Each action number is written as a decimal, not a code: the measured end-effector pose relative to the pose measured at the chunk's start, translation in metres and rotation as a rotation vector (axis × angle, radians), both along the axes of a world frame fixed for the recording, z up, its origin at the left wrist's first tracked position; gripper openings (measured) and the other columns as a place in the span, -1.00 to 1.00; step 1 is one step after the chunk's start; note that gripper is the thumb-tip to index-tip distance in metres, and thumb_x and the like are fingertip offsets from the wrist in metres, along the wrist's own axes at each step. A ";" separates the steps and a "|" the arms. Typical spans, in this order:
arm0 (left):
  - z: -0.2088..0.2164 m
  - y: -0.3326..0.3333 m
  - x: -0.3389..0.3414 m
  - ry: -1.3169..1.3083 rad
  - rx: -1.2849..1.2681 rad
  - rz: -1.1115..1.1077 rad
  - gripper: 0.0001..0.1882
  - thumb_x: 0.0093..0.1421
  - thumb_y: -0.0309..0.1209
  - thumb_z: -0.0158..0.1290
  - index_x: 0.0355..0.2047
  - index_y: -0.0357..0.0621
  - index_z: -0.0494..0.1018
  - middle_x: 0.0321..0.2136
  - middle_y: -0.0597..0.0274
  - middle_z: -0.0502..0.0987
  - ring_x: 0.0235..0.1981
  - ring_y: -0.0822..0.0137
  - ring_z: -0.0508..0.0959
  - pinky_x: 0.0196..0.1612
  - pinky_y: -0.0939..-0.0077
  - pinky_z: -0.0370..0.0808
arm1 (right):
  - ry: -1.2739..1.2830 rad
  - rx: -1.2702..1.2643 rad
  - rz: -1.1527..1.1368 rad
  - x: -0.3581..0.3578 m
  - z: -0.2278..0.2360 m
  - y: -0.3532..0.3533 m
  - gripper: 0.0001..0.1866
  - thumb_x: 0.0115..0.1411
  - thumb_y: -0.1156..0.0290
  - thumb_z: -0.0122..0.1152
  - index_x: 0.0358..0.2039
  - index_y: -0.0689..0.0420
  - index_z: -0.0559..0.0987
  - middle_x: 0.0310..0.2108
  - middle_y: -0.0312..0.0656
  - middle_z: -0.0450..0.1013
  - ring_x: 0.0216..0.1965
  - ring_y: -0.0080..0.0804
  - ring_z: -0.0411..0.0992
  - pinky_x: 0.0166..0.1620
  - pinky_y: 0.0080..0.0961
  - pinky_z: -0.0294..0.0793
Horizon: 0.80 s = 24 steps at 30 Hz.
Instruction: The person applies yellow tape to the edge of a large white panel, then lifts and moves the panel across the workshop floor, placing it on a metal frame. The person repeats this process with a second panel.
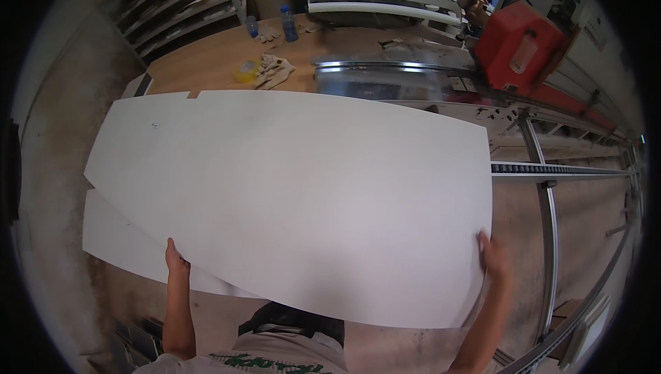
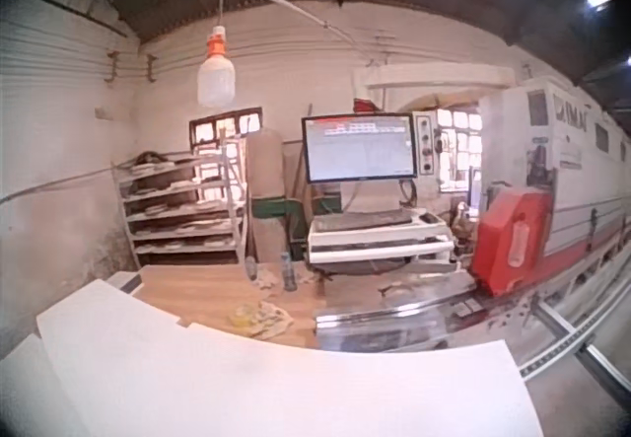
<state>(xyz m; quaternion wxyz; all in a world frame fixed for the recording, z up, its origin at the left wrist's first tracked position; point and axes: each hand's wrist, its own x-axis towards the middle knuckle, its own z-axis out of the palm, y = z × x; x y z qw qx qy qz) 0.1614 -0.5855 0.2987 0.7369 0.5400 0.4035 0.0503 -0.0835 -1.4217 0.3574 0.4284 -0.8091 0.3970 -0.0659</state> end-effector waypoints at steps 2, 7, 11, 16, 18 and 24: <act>-0.006 -0.011 0.002 -0.035 -0.031 0.077 -0.45 0.40 0.08 0.00 0.12 -0.12 0.44 -0.09 0.25 0.63 -0.29 0.37 0.68 -0.52 0.56 0.51 | 0.080 -0.097 -0.176 -0.038 -0.018 0.032 -0.33 0.38 -0.03 0.15 0.02 0.48 0.56 -0.17 0.04 0.58 -0.13 -0.22 0.52 -0.02 -0.26 0.48; -0.004 -0.032 0.013 0.008 0.022 0.133 -0.41 0.40 0.09 0.00 0.14 -0.18 0.42 -0.05 0.22 0.62 -0.20 0.33 0.67 -0.35 0.50 0.59 | 0.110 -0.115 -0.284 -0.028 -0.006 0.032 -0.30 0.33 -0.10 0.18 -0.18 0.50 0.64 -0.34 -0.01 0.60 -0.30 -0.30 0.52 -0.18 -0.31 0.51; -0.005 -0.079 0.035 -0.007 0.009 0.021 -0.51 0.38 0.11 0.01 -0.01 -0.03 0.48 -0.26 0.36 0.66 -0.56 0.53 0.56 -0.69 0.63 0.26 | 0.168 -0.081 -0.266 0.051 0.012 -0.036 -0.25 0.30 -0.10 0.22 -0.07 0.54 0.59 -0.20 0.21 0.62 -0.14 -0.14 0.60 -0.04 -0.29 0.52; -0.012 -0.156 0.054 0.103 0.001 0.054 -0.60 0.36 0.14 0.01 -0.20 0.10 0.48 -0.50 0.49 0.53 -0.80 0.57 0.16 -0.75 0.63 -0.02 | 0.014 -0.203 0.011 0.097 -0.010 -0.121 -0.43 0.32 0.01 0.24 -0.07 0.39 0.62 -0.23 0.05 0.63 -0.14 -0.12 0.59 -0.03 -0.30 0.51; -0.008 -0.179 0.054 0.117 -0.001 0.079 -0.60 0.35 0.15 0.03 -0.23 0.11 0.47 -0.55 0.50 0.48 -0.81 0.56 0.10 -0.75 0.63 -0.03 | -0.251 -0.242 -0.169 0.083 -0.015 -0.113 -0.45 0.32 0.10 0.28 0.04 0.38 0.55 -0.16 0.08 0.60 -0.18 -0.18 0.55 -0.02 -0.27 0.50; -0.001 -0.218 0.023 0.171 -0.010 0.084 -0.57 0.27 0.15 0.13 -0.22 0.09 0.46 -0.57 0.46 0.45 -0.80 0.54 0.12 -0.75 0.60 0.00 | -0.416 0.456 -0.816 0.074 -0.047 0.079 -0.43 0.35 0.27 0.28 0.18 0.43 0.36 0.06 -0.05 0.45 0.04 -0.18 0.46 0.08 -0.29 0.53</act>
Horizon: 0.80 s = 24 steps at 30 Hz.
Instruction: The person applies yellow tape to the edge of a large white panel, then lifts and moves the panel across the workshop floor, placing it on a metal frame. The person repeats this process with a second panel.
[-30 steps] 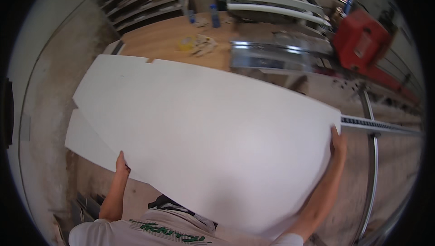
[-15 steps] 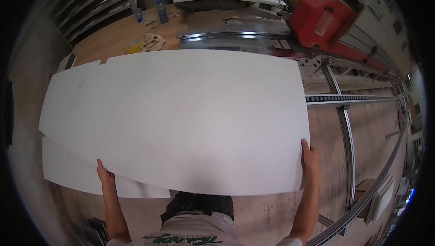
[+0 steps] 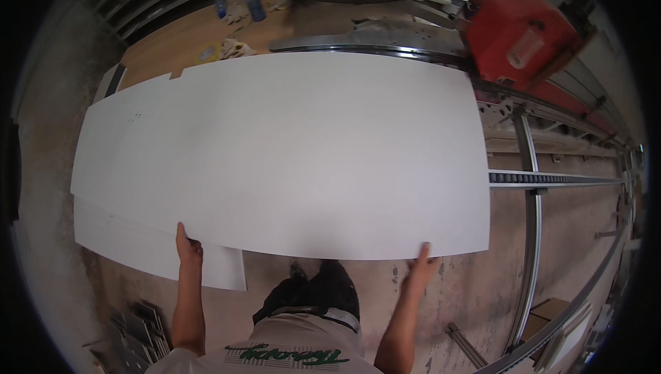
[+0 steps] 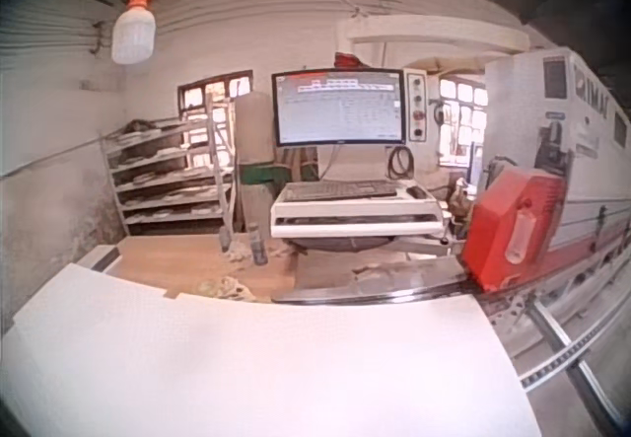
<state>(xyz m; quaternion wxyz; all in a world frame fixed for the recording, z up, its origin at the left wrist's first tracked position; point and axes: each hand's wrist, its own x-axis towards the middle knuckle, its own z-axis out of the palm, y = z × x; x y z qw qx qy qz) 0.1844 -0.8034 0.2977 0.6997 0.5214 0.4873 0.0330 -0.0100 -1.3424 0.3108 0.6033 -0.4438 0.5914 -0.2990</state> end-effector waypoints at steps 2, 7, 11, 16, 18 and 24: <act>-0.005 0.016 0.003 0.038 0.031 -0.057 -0.54 0.23 0.14 0.18 -0.15 0.05 0.47 -0.53 0.43 0.50 -0.77 0.54 0.18 -0.74 0.58 0.01 | -0.371 -0.094 -0.031 0.033 -0.014 0.029 -0.50 0.35 0.42 0.21 0.20 0.42 0.35 0.09 -0.01 0.44 0.04 -0.19 0.47 0.10 -0.29 0.52; -0.020 0.135 0.069 -0.313 0.041 0.123 -0.42 0.31 -0.01 0.15 0.15 -0.19 0.43 -0.07 0.12 0.63 -0.19 0.20 0.67 -0.24 0.34 0.68 | -0.443 -0.060 -0.102 0.056 -0.027 0.031 -0.51 0.34 0.53 0.17 0.22 0.42 0.33 0.15 0.04 0.41 0.08 -0.17 0.46 0.13 -0.28 0.50; -0.029 0.210 0.097 -0.313 0.035 0.058 -0.42 0.39 -0.10 0.07 0.22 -0.30 0.36 0.13 0.07 0.53 0.07 0.08 0.59 0.12 0.20 0.61 | -0.424 -0.107 -0.133 0.051 -0.024 0.022 -0.54 0.33 0.53 0.17 0.20 0.41 0.35 0.12 0.04 0.43 0.05 -0.17 0.47 0.12 -0.28 0.51; -0.036 0.207 0.089 -0.323 0.055 0.029 -0.43 0.46 -0.11 -0.05 0.27 -0.31 0.32 0.21 0.06 0.47 0.17 0.07 0.51 0.21 0.16 0.51 | -0.385 -0.131 -0.181 0.072 -0.021 0.008 -0.52 0.32 0.52 0.19 0.21 0.38 0.35 0.12 0.02 0.43 0.05 -0.17 0.48 0.11 -0.30 0.51; -0.035 0.197 0.083 -0.326 0.028 0.034 -0.43 0.48 -0.09 -0.12 0.28 -0.30 0.31 0.23 0.06 0.45 0.21 0.06 0.48 0.24 0.14 0.47 | -0.374 -0.170 -0.209 0.081 -0.019 -0.005 -0.51 0.31 0.52 0.20 0.21 0.38 0.36 0.12 0.02 0.44 0.04 -0.18 0.49 0.10 -0.30 0.51; -0.026 0.191 0.068 -0.246 -0.033 0.029 -0.43 0.50 -0.08 -0.23 0.30 -0.27 0.30 0.24 0.06 0.43 0.21 0.03 0.47 0.25 0.11 0.46 | -0.229 -0.148 -0.240 0.093 -0.018 -0.028 -0.50 0.30 0.47 0.21 0.20 0.39 0.37 0.07 0.03 0.47 -0.01 -0.17 0.50 0.05 -0.28 0.54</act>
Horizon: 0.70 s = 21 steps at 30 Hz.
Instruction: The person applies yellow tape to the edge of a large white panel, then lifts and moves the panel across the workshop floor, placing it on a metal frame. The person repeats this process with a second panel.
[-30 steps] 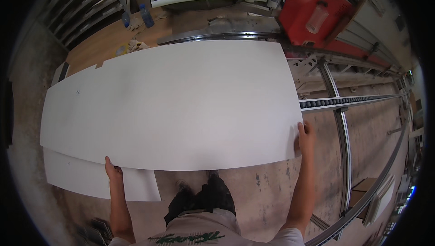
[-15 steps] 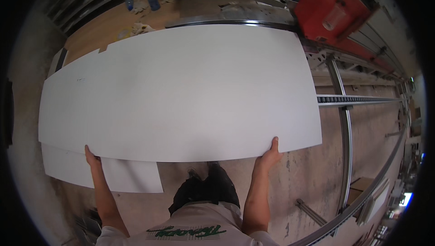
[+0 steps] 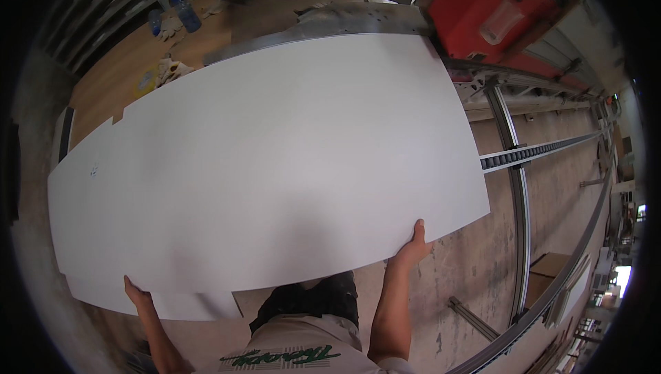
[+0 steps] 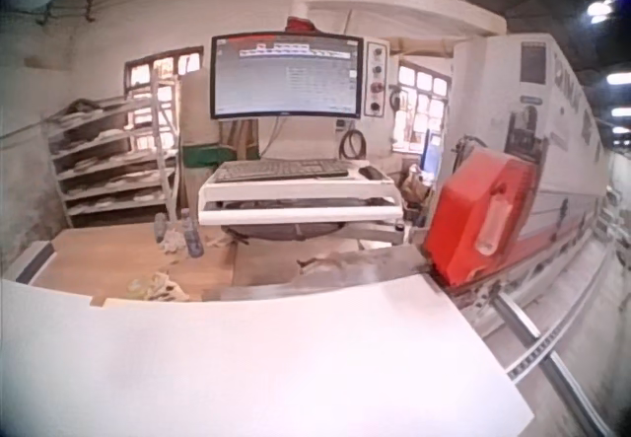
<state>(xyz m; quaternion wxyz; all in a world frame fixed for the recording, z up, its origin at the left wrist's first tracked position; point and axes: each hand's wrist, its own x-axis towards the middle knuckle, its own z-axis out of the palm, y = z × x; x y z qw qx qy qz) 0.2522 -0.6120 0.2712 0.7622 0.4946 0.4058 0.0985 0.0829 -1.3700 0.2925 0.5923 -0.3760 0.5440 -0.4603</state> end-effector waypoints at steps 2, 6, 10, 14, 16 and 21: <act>0.000 -0.002 -0.004 0.010 0.021 -0.024 -0.43 0.50 -0.08 -0.23 0.30 -0.26 0.29 0.24 0.05 0.43 0.21 0.03 0.47 0.25 0.10 0.45 | 0.003 0.049 -0.047 0.000 -0.001 -0.006 -0.50 0.30 0.44 0.21 0.20 0.39 0.38 0.06 0.03 0.48 -0.01 -0.17 0.51 0.03 -0.27 0.55; -0.001 -0.020 -0.012 0.045 0.045 0.005 -0.42 0.48 -0.06 -0.20 0.30 -0.24 0.29 0.24 0.04 0.43 0.21 0.02 0.46 0.24 0.09 0.46 | 0.038 0.091 -0.090 -0.002 0.002 -0.025 -0.48 0.31 0.36 0.22 0.19 0.39 0.39 0.03 0.02 0.49 -0.04 -0.18 0.51 0.00 -0.25 0.56; 0.007 -0.056 -0.018 0.086 0.077 0.091 -0.40 0.47 -0.05 -0.16 0.32 -0.23 0.28 0.24 0.03 0.42 0.22 0.01 0.45 0.24 0.08 0.45 | 0.063 0.131 -0.076 -0.001 0.016 -0.050 -0.47 0.33 0.31 0.19 0.19 0.38 0.39 0.03 0.01 0.47 -0.03 -0.20 0.50 0.00 -0.24 0.53; 0.018 -0.105 -0.024 0.137 0.101 0.096 -0.37 0.45 -0.02 -0.13 0.34 -0.20 0.27 0.26 0.04 0.40 0.23 0.01 0.44 0.24 0.06 0.44 | 0.157 0.103 -0.038 0.002 0.032 -0.080 -0.54 0.36 0.20 0.14 0.06 0.35 0.46 -0.04 -0.06 0.49 -0.05 -0.27 0.50 0.01 -0.30 0.50; 0.022 -0.132 -0.028 0.172 0.113 0.128 -0.36 0.43 0.00 -0.11 0.34 -0.19 0.27 0.26 0.04 0.40 0.24 0.00 0.43 0.24 0.06 0.44 | 0.196 0.127 -0.040 0.000 0.038 -0.099 -0.55 0.37 0.15 0.13 0.00 0.33 0.49 -0.07 -0.09 0.51 -0.08 -0.30 0.51 -0.02 -0.33 0.50; 0.024 -0.197 -0.050 0.177 0.123 0.137 -0.37 0.43 -0.02 -0.08 0.32 -0.21 0.28 0.26 0.05 0.40 0.23 0.00 0.44 0.25 0.06 0.44 | 0.143 0.159 -0.045 -0.016 0.038 -0.167 -0.49 0.36 0.19 0.14 0.08 0.40 0.43 -0.03 -0.03 0.48 -0.06 -0.26 0.49 -0.01 -0.26 0.49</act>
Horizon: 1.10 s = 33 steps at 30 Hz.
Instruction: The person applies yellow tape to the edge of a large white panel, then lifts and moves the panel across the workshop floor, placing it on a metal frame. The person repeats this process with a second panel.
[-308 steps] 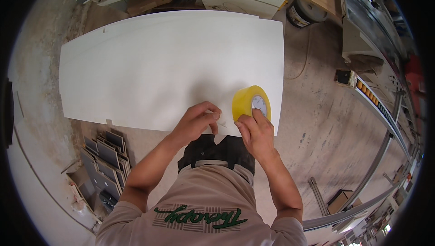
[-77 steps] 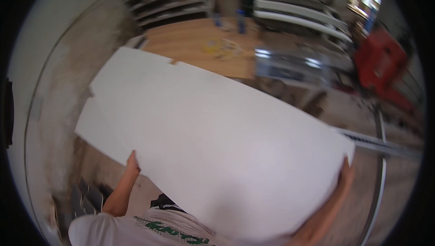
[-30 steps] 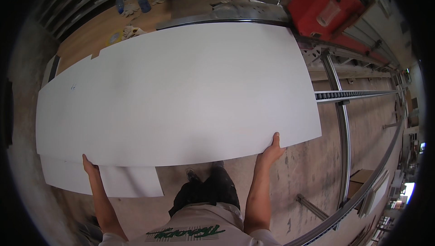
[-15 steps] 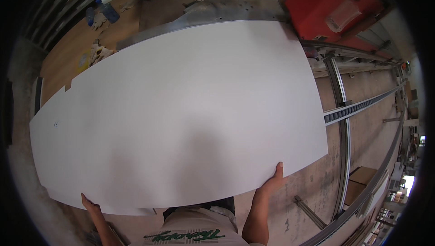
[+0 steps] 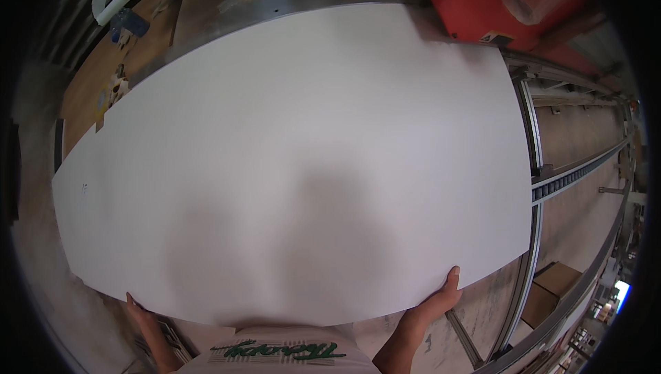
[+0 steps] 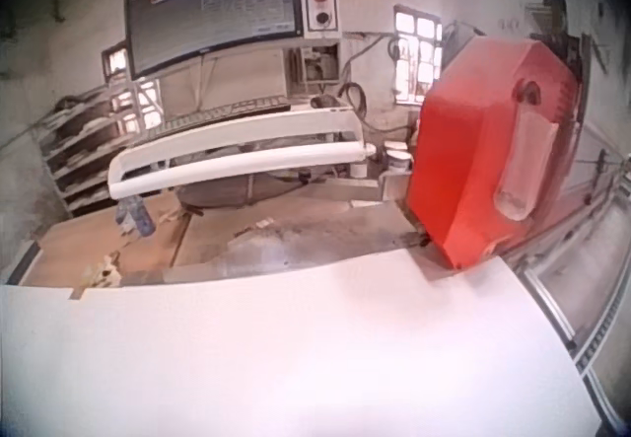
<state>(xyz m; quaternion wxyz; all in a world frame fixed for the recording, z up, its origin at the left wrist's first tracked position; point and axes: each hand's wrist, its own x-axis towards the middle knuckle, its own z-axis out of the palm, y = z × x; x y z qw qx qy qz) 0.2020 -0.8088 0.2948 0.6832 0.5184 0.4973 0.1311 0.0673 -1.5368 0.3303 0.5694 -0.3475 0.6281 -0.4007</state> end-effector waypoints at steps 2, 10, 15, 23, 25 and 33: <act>0.000 -0.023 -0.009 -0.021 -0.010 -0.029 -0.39 0.43 -0.04 -0.08 0.31 -0.21 0.29 0.26 0.05 0.40 0.22 0.01 0.44 0.25 0.07 0.44 | -0.017 -0.031 0.013 -0.008 -0.001 -0.027 -0.48 0.34 0.18 0.18 0.07 0.40 0.43 -0.04 0.00 0.48 -0.09 -0.24 0.50 -0.03 -0.25 0.51; -0.005 -0.115 -0.035 -0.125 -0.071 -0.002 -0.43 0.45 -0.09 -0.11 0.31 -0.22 0.29 0.24 0.03 0.43 0.21 0.02 0.45 0.26 0.10 0.44 | -0.063 -0.076 -0.037 -0.038 -0.004 -0.133 -0.47 0.34 0.20 0.19 0.07 0.45 0.45 -0.07 0.04 0.49 -0.13 -0.21 0.52 -0.04 -0.24 0.53; -0.021 -0.179 -0.040 -0.209 -0.085 -0.080 -0.45 0.46 -0.13 -0.14 0.30 -0.23 0.30 0.24 0.02 0.43 0.23 0.02 0.44 0.29 0.08 0.40 | -0.120 -0.116 0.007 -0.063 -0.019 -0.195 -0.48 0.34 0.23 0.19 0.06 0.48 0.49 -0.07 0.06 0.53 -0.13 -0.18 0.54 -0.07 -0.26 0.57; -0.005 -0.314 -0.062 -0.212 -0.038 0.016 -0.46 0.46 -0.13 -0.08 0.22 -0.36 0.36 0.15 0.01 0.49 0.14 0.09 0.51 0.23 0.18 0.43 | -0.212 -0.209 0.128 -0.103 -0.047 -0.318 -0.48 0.34 0.24 0.22 0.01 0.54 0.54 -0.03 0.07 0.57 -0.10 -0.12 0.57 -0.04 -0.29 0.61; 0.002 -0.348 -0.081 -0.206 -0.051 0.004 -0.47 0.46 -0.08 -0.07 0.15 -0.34 0.39 0.03 0.03 0.53 0.00 0.16 0.56 0.06 0.26 0.50 | -0.220 -0.177 0.112 -0.109 -0.049 -0.353 -0.49 0.33 0.23 0.24 -0.02 0.54 0.56 -0.07 0.05 0.59 -0.16 -0.13 0.58 -0.09 -0.29 0.62; 0.023 -0.324 -0.102 0.153 -0.025 -0.400 -0.50 0.37 0.11 0.05 -0.25 -0.14 0.51 -0.61 0.39 0.38 -0.72 0.47 0.28 -0.70 0.47 0.12 | -0.003 -0.393 0.165 -0.066 -0.038 -0.118 -0.61 0.32 0.27 0.32 -0.26 0.46 0.57 -0.23 0.01 0.59 -0.33 -0.31 0.52 -0.22 -0.30 0.64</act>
